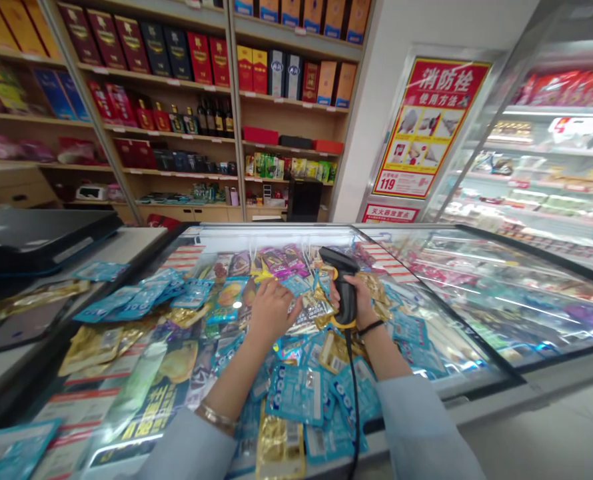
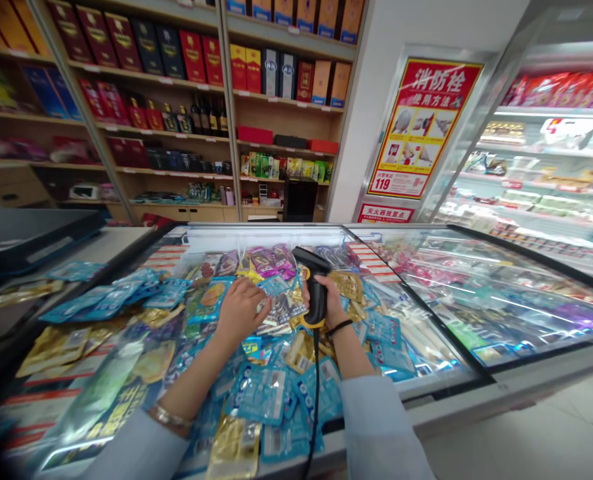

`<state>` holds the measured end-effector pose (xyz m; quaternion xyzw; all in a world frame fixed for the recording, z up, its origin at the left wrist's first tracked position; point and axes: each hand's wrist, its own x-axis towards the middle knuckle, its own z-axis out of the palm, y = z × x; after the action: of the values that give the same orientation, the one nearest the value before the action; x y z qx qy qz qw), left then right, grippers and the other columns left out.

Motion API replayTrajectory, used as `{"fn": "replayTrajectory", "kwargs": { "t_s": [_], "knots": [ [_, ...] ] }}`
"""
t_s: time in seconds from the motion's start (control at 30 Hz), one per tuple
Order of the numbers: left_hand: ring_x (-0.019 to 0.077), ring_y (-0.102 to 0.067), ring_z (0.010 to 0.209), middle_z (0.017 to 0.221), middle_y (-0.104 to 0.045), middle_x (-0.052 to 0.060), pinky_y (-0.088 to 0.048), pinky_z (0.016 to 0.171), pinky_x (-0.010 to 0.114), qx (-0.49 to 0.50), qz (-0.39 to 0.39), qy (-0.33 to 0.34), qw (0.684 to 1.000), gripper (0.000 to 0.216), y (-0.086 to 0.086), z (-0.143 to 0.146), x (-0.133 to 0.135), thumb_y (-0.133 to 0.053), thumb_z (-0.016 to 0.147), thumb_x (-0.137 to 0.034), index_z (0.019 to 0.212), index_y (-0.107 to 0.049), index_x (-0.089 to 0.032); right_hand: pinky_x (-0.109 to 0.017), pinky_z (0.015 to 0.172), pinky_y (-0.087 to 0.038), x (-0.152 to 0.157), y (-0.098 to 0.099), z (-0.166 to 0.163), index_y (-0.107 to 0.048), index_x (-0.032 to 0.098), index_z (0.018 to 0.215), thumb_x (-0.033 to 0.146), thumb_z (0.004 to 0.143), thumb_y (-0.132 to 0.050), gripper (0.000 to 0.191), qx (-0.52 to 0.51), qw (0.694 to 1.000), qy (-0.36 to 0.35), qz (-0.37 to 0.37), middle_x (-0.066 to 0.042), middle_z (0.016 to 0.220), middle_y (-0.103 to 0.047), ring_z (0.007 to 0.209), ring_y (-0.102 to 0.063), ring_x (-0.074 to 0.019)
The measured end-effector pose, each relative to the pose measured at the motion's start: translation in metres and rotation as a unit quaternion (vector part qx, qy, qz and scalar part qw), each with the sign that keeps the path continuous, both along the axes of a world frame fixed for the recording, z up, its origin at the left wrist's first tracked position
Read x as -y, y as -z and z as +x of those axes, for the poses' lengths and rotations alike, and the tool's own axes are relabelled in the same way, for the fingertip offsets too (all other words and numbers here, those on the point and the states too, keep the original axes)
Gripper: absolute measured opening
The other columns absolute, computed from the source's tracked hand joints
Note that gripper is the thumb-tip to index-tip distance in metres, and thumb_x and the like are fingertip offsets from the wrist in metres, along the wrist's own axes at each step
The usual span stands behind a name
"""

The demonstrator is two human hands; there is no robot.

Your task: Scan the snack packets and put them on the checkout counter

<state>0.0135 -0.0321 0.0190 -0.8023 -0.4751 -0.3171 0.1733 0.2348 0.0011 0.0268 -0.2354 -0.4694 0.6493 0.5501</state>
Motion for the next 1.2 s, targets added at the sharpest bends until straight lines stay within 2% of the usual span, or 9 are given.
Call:
{"fn": "replayTrajectory", "kwargs": {
  "t_s": [0.17,0.3,0.43,0.53,0.67,0.8,0.93,1.07,1.2],
  "knots": [
    [0.0279,-0.060,0.114,0.121,-0.069,0.015,-0.047,0.098,0.043,0.045,-0.071,-0.118,0.989,0.036,0.019,-0.004,-0.018,-0.047,0.095,-0.025,0.125,-0.062,-0.014,-0.023,0.033,-0.037,0.002,-0.002,-0.001,-0.060,0.018,0.090,0.046,0.074,-0.061,0.032,0.013,1.000,0.001,-0.011,0.004,0.050,-0.052,0.037,-0.045,-0.0131],
    [0.0297,-0.050,0.134,0.144,-0.057,0.013,-0.041,0.109,0.046,0.044,-0.124,-0.117,0.984,0.054,0.034,-0.008,-0.031,-0.050,0.094,-0.032,0.146,-0.045,-0.020,-0.022,0.034,-0.037,0.002,-0.003,-0.001,-0.060,0.019,0.090,0.046,0.075,-0.061,0.031,0.008,1.000,-0.004,-0.006,0.004,0.050,-0.053,0.036,-0.045,-0.0123],
    [0.0304,-0.047,0.138,0.140,-0.062,0.005,-0.033,0.117,0.054,0.021,-0.140,-0.079,0.987,0.037,0.035,-0.007,-0.028,-0.050,0.095,-0.035,0.130,-0.063,-0.032,-0.022,0.034,-0.039,0.002,-0.006,0.000,-0.061,0.018,0.088,0.047,0.074,-0.061,0.032,0.021,1.000,-0.014,-0.002,0.004,0.049,-0.053,0.036,-0.047,-0.0126],
    [0.0290,-0.054,0.131,0.122,-0.071,0.007,-0.031,0.118,0.053,0.025,-0.122,-0.072,0.990,0.026,0.030,-0.004,-0.021,-0.051,0.095,-0.036,0.111,-0.071,-0.029,-0.023,0.034,-0.038,0.004,-0.008,-0.001,-0.062,0.018,0.085,0.048,0.073,-0.061,0.032,0.025,1.000,-0.007,0.006,0.004,0.048,-0.053,0.036,-0.046,-0.0129],
    [0.0278,-0.061,0.119,0.113,-0.071,0.014,-0.038,0.113,0.046,0.041,-0.147,-0.101,0.983,0.031,0.027,-0.002,-0.018,-0.059,0.091,-0.035,0.116,-0.064,-0.019,-0.023,0.034,-0.037,0.006,-0.009,-0.001,-0.062,0.018,0.085,0.047,0.073,-0.061,0.031,0.017,1.000,0.002,0.008,0.004,0.049,-0.052,0.037,-0.045,-0.0124],
    [0.0303,-0.057,0.124,0.127,-0.065,0.017,-0.041,0.108,0.046,0.060,-0.181,-0.127,0.973,0.043,0.029,-0.003,-0.021,-0.063,0.088,-0.038,0.124,-0.057,-0.016,-0.022,0.036,-0.037,0.005,-0.008,0.000,-0.062,0.018,0.087,0.046,0.074,-0.061,0.030,0.024,1.000,-0.002,0.012,0.004,0.050,-0.053,0.038,-0.046,-0.0121],
    [0.0285,-0.056,0.125,0.125,-0.066,0.015,-0.041,0.106,0.043,0.077,-0.190,-0.120,0.971,0.036,0.024,-0.003,-0.022,-0.065,0.087,-0.037,0.117,-0.058,-0.018,-0.022,0.036,-0.038,0.003,-0.006,0.001,-0.061,0.019,0.089,0.045,0.076,-0.060,0.029,0.029,0.999,-0.007,0.013,0.004,0.051,-0.053,0.038,-0.047,-0.0126],
    [0.0257,-0.068,0.104,0.104,-0.073,0.010,-0.049,0.091,0.035,0.112,-0.241,-0.122,0.956,0.033,0.014,-0.003,-0.018,-0.063,0.088,-0.033,0.117,-0.055,-0.019,-0.023,0.035,-0.039,0.001,-0.004,0.002,-0.061,0.018,0.088,0.045,0.075,-0.060,0.029,0.033,0.999,-0.006,0.007,0.003,0.050,-0.054,0.038,-0.047,-0.0132],
    [0.0235,-0.071,0.096,0.103,-0.074,0.007,-0.051,0.080,0.031,0.203,-0.235,-0.117,0.943,0.030,0.007,-0.009,-0.019,-0.061,0.089,-0.028,0.117,-0.053,-0.022,-0.023,0.034,-0.038,0.001,-0.006,0.006,-0.061,0.018,0.088,0.048,0.074,-0.061,0.033,0.038,0.999,-0.006,0.006,0.004,0.050,-0.053,0.036,-0.046,-0.0126]
  ]
}}
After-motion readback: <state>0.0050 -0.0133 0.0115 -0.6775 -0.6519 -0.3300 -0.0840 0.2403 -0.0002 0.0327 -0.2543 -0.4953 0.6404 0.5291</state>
